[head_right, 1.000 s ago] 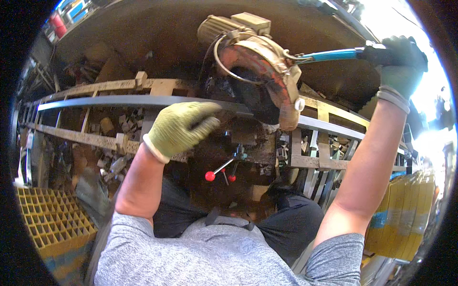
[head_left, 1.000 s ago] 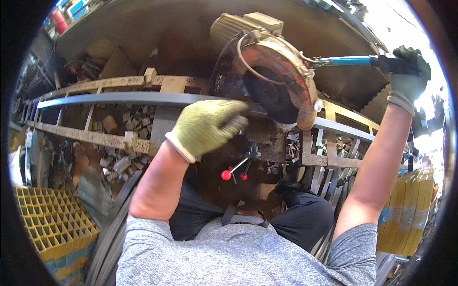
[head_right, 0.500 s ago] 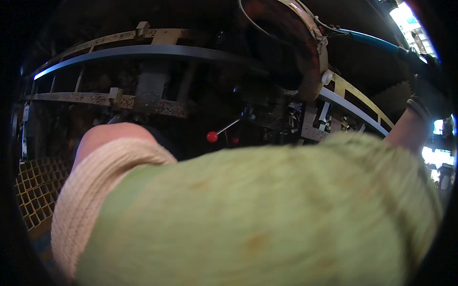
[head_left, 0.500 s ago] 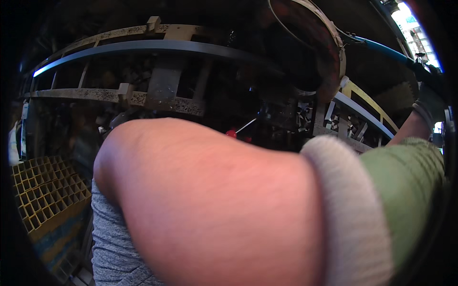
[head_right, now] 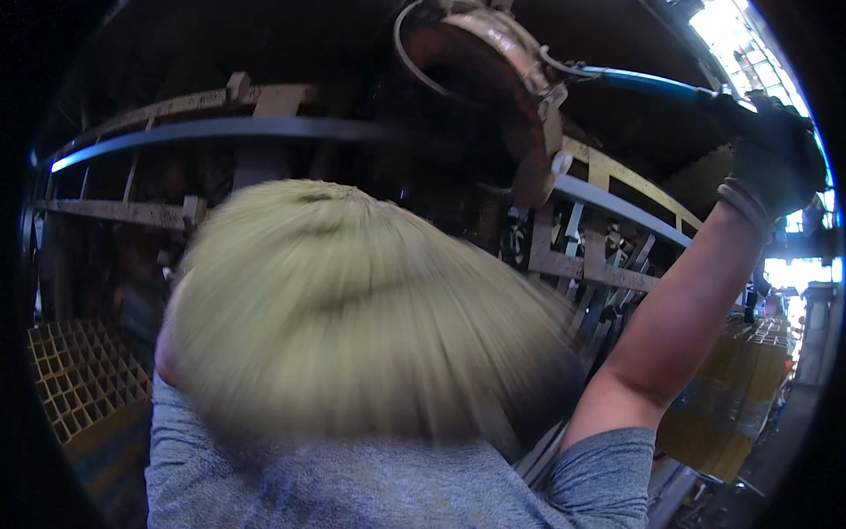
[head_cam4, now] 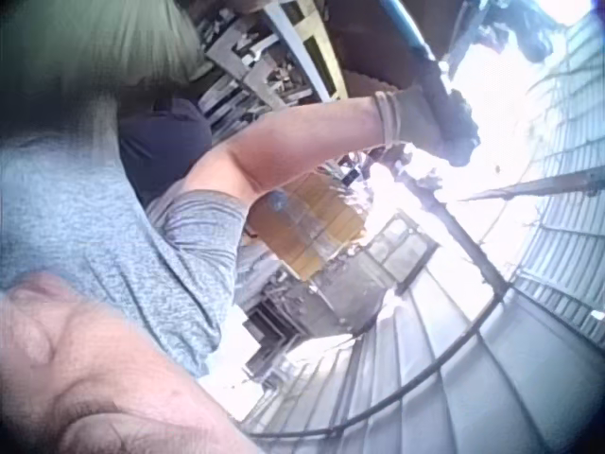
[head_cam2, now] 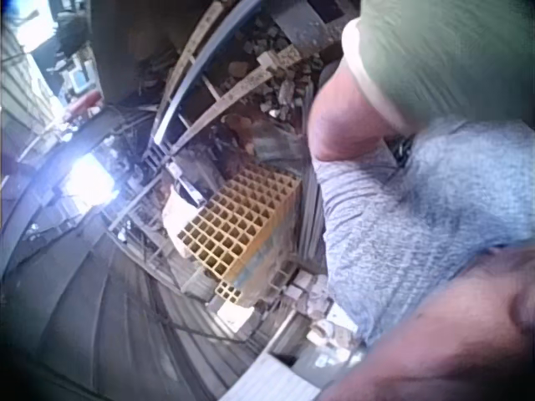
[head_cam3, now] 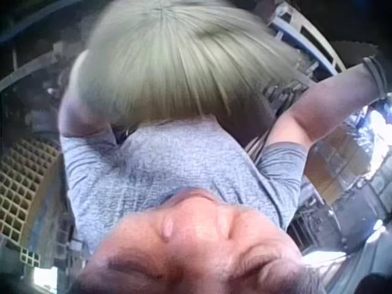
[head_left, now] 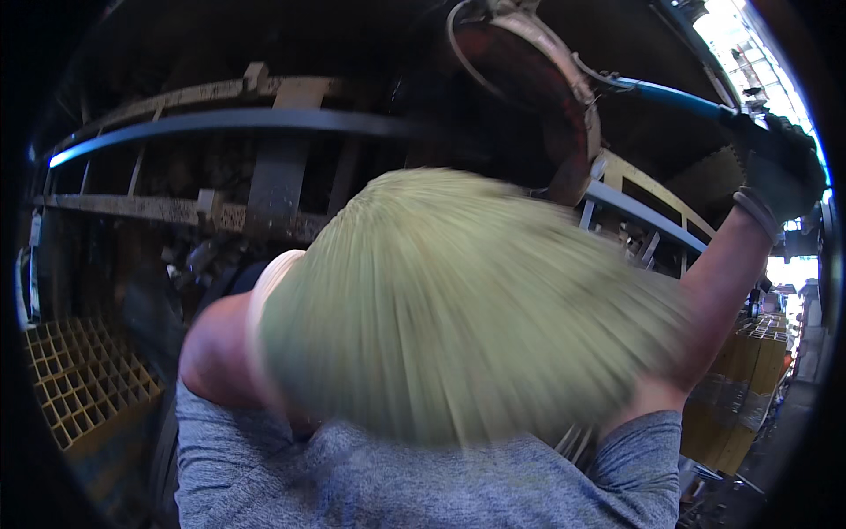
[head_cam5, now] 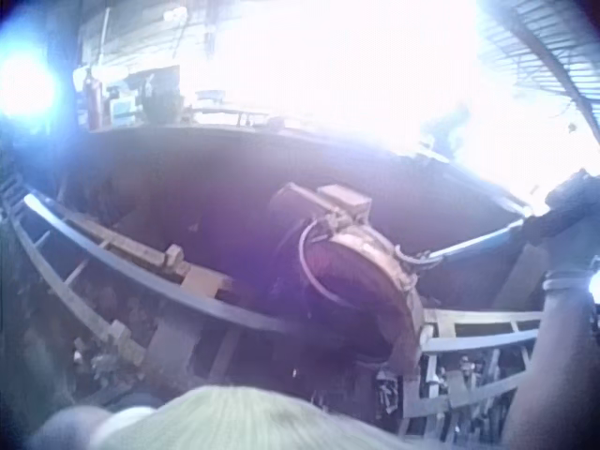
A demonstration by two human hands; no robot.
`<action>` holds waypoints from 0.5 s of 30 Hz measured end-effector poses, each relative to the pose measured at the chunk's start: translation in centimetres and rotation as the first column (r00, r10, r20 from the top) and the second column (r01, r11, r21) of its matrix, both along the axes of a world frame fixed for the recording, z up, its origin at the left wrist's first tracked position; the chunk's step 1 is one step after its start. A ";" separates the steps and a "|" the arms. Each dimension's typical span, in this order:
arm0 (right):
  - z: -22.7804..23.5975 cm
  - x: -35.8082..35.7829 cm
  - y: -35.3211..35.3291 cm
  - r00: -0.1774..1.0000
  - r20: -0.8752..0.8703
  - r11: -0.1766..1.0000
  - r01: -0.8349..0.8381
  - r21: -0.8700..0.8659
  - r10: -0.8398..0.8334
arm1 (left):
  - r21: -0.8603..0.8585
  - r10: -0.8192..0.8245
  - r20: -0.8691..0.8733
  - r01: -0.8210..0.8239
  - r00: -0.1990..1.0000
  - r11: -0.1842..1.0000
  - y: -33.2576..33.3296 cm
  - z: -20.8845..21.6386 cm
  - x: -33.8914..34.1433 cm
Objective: The person sits on the floor and repeatedly cuts metal rods using a chop saw. They position each rod, lower the saw to cut, then remove and stack the cut pieces. The person removes gloves near the end of the clip.
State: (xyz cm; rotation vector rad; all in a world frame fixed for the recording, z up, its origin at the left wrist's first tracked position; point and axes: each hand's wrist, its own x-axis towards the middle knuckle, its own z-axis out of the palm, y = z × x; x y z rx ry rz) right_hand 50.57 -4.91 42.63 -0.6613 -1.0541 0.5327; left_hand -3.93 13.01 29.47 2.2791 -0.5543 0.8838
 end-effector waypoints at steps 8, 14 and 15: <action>-1.5 -3.8 0.4 0.922 0.217 0.948 0.312 0.068 -0.319 | 0.056 0.550 -0.732 -0.768 0.403 0.638 9.6 -22.8 -3.1; -1.8 -6.3 1.6 0.939 0.124 0.944 0.306 0.119 -0.320 | -0.222 0.320 -0.834 -0.803 0.450 0.553 11.0 -26.9 -2.9; -1.8 -6.4 1.6 0.926 0.110 0.930 0.349 0.118 -0.362 | -0.170 0.362 -0.819 -0.791 0.446 0.588 10.9 -26.8 -2.5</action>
